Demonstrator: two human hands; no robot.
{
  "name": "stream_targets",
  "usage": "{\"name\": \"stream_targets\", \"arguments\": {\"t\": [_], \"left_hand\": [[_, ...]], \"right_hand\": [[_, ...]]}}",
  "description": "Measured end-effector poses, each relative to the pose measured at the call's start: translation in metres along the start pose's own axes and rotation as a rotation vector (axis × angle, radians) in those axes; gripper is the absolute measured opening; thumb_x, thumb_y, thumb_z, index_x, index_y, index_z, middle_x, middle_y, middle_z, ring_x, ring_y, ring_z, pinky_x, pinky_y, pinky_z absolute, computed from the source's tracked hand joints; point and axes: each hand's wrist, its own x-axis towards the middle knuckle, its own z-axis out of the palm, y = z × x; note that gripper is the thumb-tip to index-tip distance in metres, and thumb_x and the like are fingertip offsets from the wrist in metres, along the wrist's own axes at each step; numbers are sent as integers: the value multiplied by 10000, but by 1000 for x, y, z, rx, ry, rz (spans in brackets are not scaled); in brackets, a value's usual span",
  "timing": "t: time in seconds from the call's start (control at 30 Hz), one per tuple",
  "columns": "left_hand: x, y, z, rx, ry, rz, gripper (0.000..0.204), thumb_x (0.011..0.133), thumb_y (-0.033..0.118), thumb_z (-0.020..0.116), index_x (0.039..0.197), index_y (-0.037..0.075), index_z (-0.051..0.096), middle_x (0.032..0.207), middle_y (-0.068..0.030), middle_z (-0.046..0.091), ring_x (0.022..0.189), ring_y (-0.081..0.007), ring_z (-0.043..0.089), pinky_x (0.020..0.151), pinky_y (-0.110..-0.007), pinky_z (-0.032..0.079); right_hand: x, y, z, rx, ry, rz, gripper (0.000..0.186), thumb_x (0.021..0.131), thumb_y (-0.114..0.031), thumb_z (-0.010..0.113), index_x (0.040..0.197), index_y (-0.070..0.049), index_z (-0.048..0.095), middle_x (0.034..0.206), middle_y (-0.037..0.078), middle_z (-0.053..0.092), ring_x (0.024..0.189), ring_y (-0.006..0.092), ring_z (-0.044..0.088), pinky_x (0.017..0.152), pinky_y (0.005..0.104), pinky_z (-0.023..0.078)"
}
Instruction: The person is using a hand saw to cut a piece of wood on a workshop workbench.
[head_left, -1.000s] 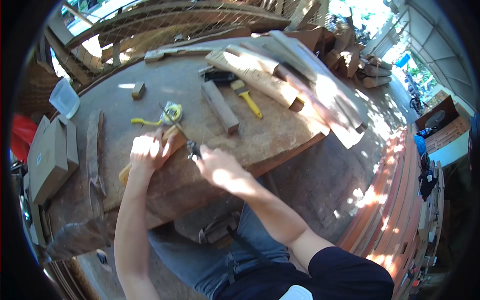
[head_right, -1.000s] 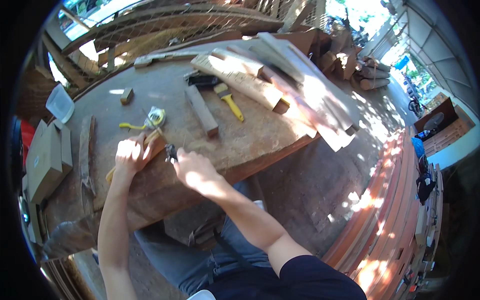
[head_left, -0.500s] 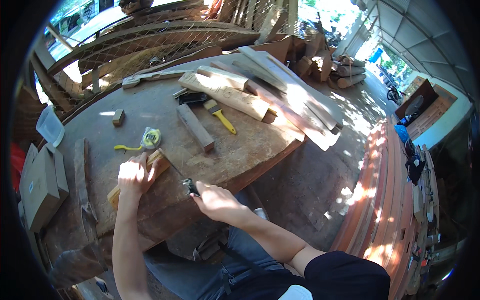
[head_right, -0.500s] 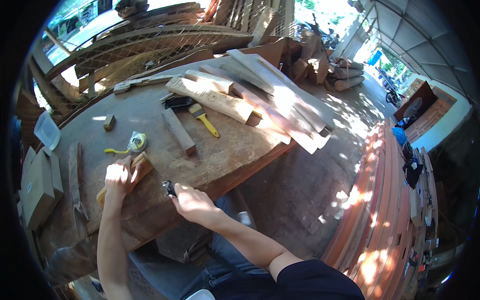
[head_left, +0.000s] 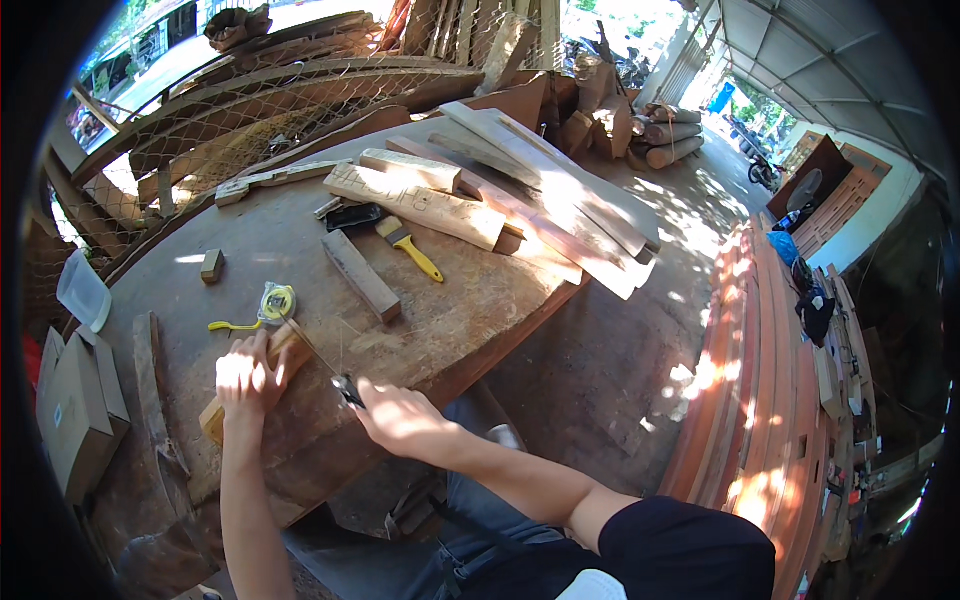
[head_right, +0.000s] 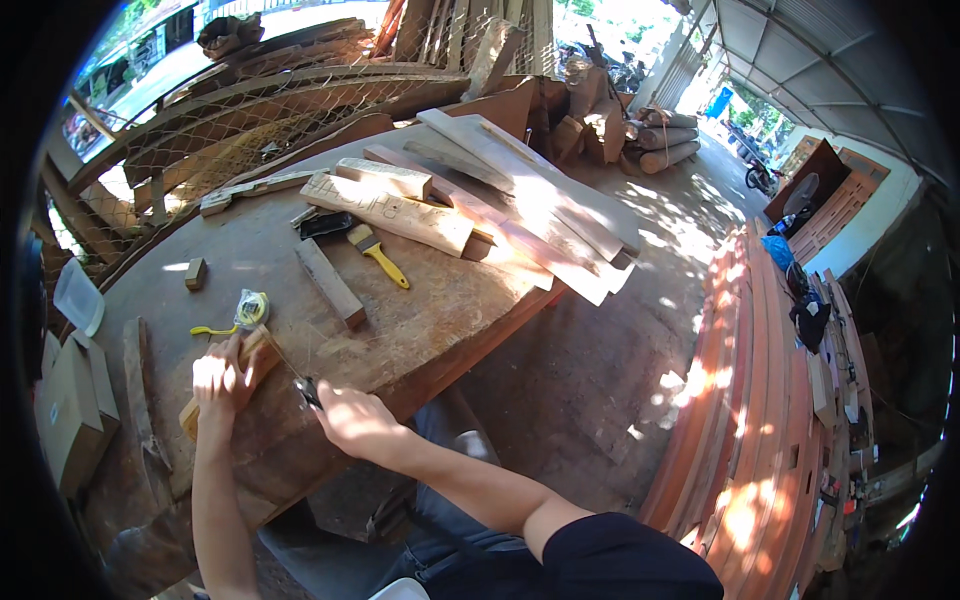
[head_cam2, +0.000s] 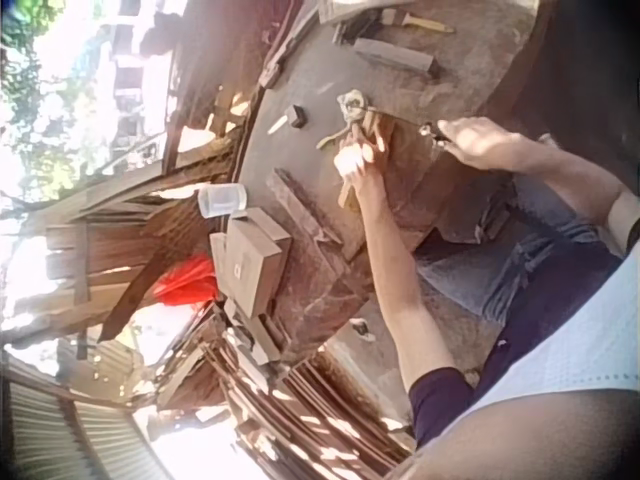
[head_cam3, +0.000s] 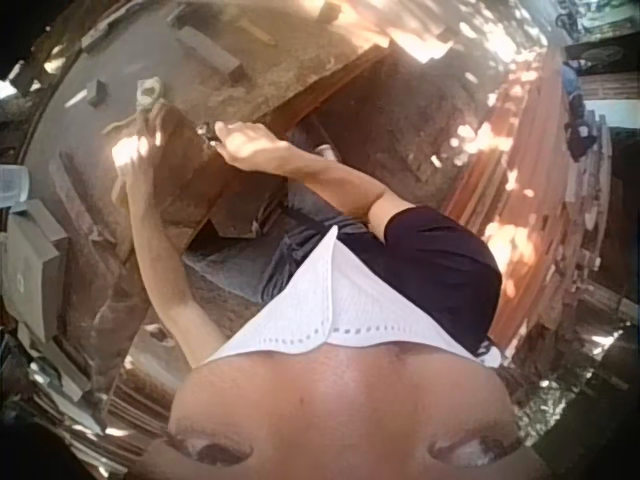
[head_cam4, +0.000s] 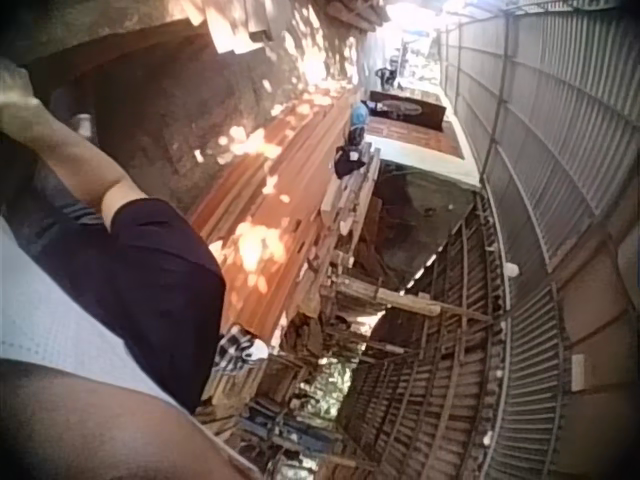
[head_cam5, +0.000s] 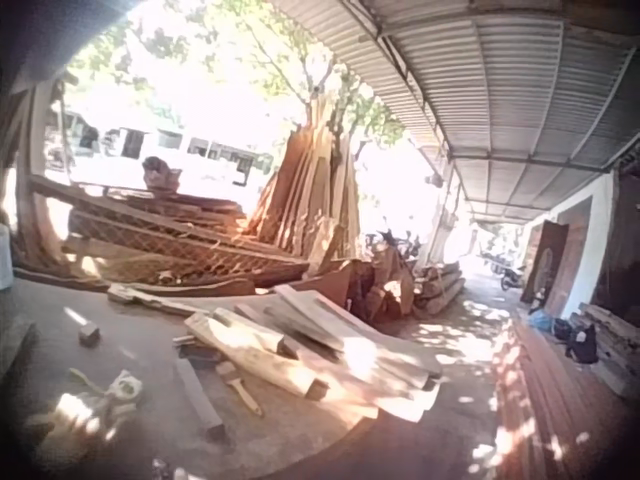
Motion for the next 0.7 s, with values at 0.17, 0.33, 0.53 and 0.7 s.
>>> {"name": "stream_targets", "arguments": {"t": [0.17,0.33,0.53,0.7], "left_hand": [[8,4,-6,-29,5,27,338,960,383,715,997,53,652,905,-133,725,877,-326,705,759,-444,566],[-3,6,-1,7,61,62,355,970,405,710,1005,54,666,887,-126,726,853,-327,711,756,-438,572],[9,-7,-1,1,39,-28,381,982,438,697,984,58,712,862,-154,750,828,-332,744,748,-445,591],[8,6,-11,-14,-22,-86,400,997,450,673,1017,52,705,867,-190,737,843,-371,736,771,-473,590]], "right_hand": [[-25,29,20,62,257,-160,379,1062,-287,594,1331,-30,525,998,250,733,857,503,712,794,583,585],[29,-13,-9,-5,-59,62,347,1060,-299,585,1217,10,576,1011,281,739,983,462,733,868,561,586],[9,-9,-15,-10,-107,44,340,1067,-304,569,1217,2,566,1010,281,746,1005,465,733,884,570,582],[-10,1,-21,-52,-38,37,341,1068,-313,566,1242,-21,545,1022,276,738,1000,470,726,888,584,567]]}}
